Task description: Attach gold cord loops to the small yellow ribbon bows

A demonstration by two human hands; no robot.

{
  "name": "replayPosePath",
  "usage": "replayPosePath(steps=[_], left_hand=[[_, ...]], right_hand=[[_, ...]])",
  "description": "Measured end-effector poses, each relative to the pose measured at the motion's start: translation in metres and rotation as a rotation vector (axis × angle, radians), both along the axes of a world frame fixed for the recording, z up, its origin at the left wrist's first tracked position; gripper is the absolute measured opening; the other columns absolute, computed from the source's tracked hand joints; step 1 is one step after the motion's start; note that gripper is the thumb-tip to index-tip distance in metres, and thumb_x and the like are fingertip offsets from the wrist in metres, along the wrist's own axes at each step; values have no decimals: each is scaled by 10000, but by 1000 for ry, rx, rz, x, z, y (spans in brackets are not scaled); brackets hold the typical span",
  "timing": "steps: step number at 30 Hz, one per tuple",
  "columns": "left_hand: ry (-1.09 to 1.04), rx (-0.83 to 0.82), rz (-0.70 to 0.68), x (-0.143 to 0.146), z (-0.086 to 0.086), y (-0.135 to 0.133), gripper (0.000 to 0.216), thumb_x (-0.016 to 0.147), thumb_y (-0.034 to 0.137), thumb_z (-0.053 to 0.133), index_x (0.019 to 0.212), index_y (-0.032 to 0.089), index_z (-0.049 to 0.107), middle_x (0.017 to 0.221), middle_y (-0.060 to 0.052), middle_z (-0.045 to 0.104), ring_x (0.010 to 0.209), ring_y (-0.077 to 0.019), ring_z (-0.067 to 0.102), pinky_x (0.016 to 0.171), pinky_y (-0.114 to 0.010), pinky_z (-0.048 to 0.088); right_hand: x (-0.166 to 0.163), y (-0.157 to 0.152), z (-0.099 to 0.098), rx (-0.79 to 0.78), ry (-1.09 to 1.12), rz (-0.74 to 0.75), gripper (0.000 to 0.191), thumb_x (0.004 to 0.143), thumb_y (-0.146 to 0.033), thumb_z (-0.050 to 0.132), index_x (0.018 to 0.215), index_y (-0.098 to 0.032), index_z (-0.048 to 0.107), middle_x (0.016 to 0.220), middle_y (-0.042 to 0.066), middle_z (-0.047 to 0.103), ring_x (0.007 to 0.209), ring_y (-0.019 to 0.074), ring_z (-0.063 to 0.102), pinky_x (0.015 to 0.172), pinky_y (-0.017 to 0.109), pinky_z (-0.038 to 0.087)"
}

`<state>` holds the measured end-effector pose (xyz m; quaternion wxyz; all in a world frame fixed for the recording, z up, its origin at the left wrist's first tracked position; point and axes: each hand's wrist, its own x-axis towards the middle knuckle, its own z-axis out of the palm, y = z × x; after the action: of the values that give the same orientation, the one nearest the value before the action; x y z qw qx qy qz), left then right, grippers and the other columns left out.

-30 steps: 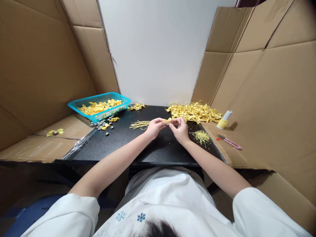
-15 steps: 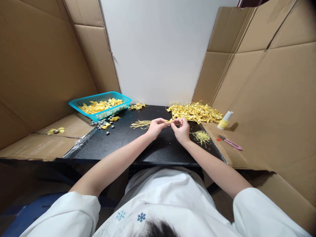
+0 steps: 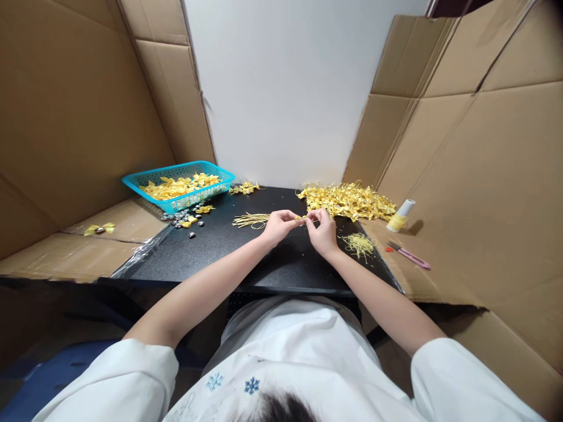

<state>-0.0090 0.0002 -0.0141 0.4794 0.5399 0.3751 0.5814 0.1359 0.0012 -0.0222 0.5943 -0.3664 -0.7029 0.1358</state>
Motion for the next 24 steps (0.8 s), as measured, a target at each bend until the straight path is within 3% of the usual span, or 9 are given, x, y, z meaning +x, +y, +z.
replayPosePath(steps=[5, 11, 17, 21, 24], left_hand=[[-220, -210, -69, 0, 1, 5, 219, 525, 185, 802, 581, 140, 595, 637, -20, 655, 650, -112, 608, 676, -243, 465], [-401, -450, -61, 0, 8, 7, 135, 614, 85, 693, 650, 154, 583, 679, -23, 649, 677, -112, 646, 651, -212, 482], [-404, -435, -93, -1, 9, 5, 151, 604, 88, 681, 654, 160, 559, 666, -13, 649, 640, -96, 630, 615, -188, 478], [-354, -336, -104, -1, 7, 4, 182, 577, 120, 701, 648, 158, 538, 658, 3, 642, 607, -78, 598, 642, -199, 475], [-311, -250, -119, 0, 5, 3, 237, 555, 141, 724, 661, 159, 513, 685, 12, 631, 662, -88, 612, 664, -208, 458]], right_hand=[[1, 10, -1, -203, 191, 238, 283, 758, -418, 587, 777, -228, 379, 779, 6, 505, 671, 142, 504, 671, 301, 452], [7, 7, 6, -234, 143, 454, 335, 884, -473, 292, 672, -216, 324, 707, 22, 395, 690, 160, 416, 721, 312, 421], [8, 1, 10, -214, -19, 417, 452, 921, -561, 347, 638, -210, 387, 639, 2, 410, 632, 139, 394, 646, 285, 377], [10, -1, 10, -172, -214, 392, 491, 930, -590, 357, 661, -197, 477, 609, -9, 477, 589, 123, 452, 614, 266, 374], [13, 1, 9, -152, -308, 292, 507, 928, -564, 346, 593, -194, 433, 556, -15, 446, 544, 114, 418, 565, 258, 335]])
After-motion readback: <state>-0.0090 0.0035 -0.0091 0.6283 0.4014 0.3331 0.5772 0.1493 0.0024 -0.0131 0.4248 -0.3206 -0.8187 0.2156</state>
